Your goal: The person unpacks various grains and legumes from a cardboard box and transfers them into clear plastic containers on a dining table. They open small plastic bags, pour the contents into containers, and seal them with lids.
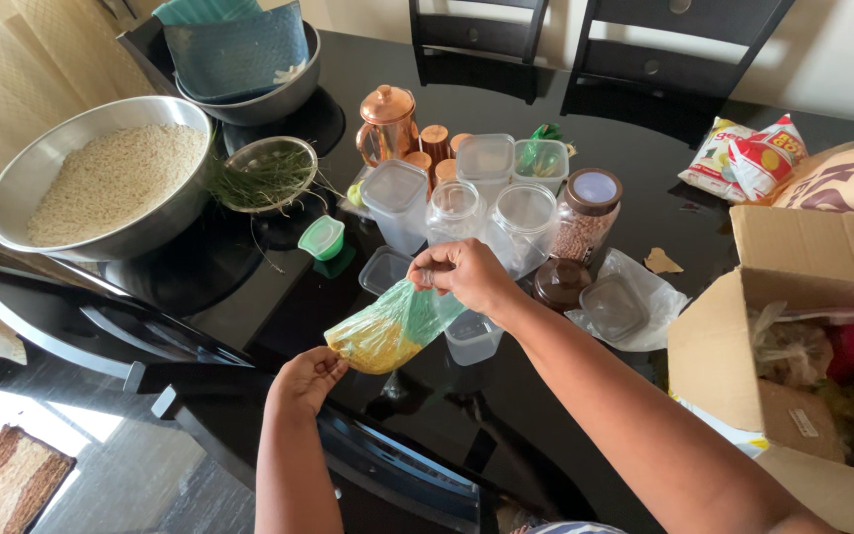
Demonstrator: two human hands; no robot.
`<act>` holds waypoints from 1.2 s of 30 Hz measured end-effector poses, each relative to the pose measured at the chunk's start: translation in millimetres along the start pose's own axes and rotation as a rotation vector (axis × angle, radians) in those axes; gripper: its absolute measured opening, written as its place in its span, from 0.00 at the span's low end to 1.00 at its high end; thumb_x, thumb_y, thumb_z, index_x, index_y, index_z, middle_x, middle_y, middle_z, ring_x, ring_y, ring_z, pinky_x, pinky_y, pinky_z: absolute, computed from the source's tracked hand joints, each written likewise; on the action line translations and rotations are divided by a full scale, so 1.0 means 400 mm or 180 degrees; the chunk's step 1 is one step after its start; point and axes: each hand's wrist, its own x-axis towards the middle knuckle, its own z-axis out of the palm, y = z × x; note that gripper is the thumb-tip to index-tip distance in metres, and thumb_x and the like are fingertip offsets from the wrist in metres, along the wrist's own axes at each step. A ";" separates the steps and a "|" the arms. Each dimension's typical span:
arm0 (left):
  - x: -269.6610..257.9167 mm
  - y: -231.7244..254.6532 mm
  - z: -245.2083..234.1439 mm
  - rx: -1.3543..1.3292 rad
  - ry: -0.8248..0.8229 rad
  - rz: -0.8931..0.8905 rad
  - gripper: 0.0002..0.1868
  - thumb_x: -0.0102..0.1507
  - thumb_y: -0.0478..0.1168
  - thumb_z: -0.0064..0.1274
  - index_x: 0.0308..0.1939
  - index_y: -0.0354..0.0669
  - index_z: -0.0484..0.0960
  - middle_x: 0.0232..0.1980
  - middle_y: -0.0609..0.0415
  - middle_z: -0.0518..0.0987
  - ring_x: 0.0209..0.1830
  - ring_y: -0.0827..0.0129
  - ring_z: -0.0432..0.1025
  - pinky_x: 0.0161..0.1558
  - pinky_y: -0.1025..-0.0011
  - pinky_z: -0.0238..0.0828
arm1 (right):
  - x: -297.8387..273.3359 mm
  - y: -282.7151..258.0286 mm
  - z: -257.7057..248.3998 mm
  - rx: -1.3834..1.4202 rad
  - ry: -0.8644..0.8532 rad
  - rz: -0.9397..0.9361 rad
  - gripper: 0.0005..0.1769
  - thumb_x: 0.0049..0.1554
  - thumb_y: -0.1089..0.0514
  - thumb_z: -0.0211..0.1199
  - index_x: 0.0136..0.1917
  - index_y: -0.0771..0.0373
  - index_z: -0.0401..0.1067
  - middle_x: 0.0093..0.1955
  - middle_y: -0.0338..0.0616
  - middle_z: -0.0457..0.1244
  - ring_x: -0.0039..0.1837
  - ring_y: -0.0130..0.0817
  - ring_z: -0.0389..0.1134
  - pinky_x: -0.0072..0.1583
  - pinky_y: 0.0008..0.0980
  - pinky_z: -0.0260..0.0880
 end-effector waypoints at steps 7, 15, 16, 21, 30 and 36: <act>-0.017 0.005 0.009 0.0360 0.0065 0.0002 0.07 0.63 0.31 0.59 0.42 0.27 0.82 0.39 0.45 0.82 0.37 0.65 0.78 0.43 0.70 0.79 | 0.000 0.026 -0.012 0.0018 0.0053 0.0078 0.06 0.56 0.58 0.69 0.46 0.60 0.82 0.38 0.33 0.72 0.39 0.20 0.68 0.43 0.24 0.69; -0.018 0.011 0.014 0.0074 -0.0282 0.0275 0.09 0.62 0.35 0.60 0.44 0.34 0.83 0.38 0.50 0.83 0.37 0.67 0.77 0.45 0.69 0.77 | 0.022 0.105 -0.051 0.0483 0.0228 0.0096 0.08 0.58 0.56 0.68 0.48 0.62 0.81 0.42 0.35 0.73 0.47 0.22 0.72 0.48 0.25 0.71; -0.027 0.015 0.017 0.0082 -0.0328 0.0392 0.08 0.62 0.35 0.60 0.44 0.35 0.83 0.38 0.51 0.83 0.37 0.68 0.77 0.45 0.69 0.77 | 0.027 0.118 -0.056 0.0600 0.0260 0.0144 0.09 0.58 0.55 0.67 0.48 0.62 0.81 0.42 0.35 0.73 0.47 0.22 0.73 0.49 0.25 0.71; -0.106 0.043 0.047 -0.0014 -0.0535 0.0875 0.07 0.62 0.35 0.61 0.42 0.35 0.83 0.38 0.51 0.83 0.38 0.69 0.78 0.46 0.70 0.76 | 0.028 0.168 -0.083 0.0916 0.0301 0.0239 0.09 0.59 0.55 0.66 0.49 0.62 0.81 0.46 0.38 0.73 0.50 0.24 0.73 0.50 0.27 0.71; -0.189 0.063 0.082 -0.0164 -0.0812 0.1343 0.07 0.62 0.35 0.60 0.42 0.34 0.85 0.37 0.51 0.83 0.36 0.70 0.76 0.46 0.70 0.74 | 0.019 0.183 -0.093 0.1032 0.0359 0.0331 0.10 0.59 0.56 0.65 0.51 0.62 0.80 0.48 0.39 0.73 0.52 0.26 0.74 0.51 0.29 0.72; -0.208 0.072 0.087 -0.0260 -0.0959 0.1432 0.07 0.62 0.35 0.60 0.42 0.35 0.84 0.38 0.52 0.83 0.37 0.71 0.76 0.47 0.72 0.73 | 0.018 0.180 -0.094 0.1104 0.0366 0.0246 0.10 0.60 0.57 0.65 0.52 0.63 0.80 0.48 0.39 0.73 0.52 0.27 0.74 0.52 0.28 0.73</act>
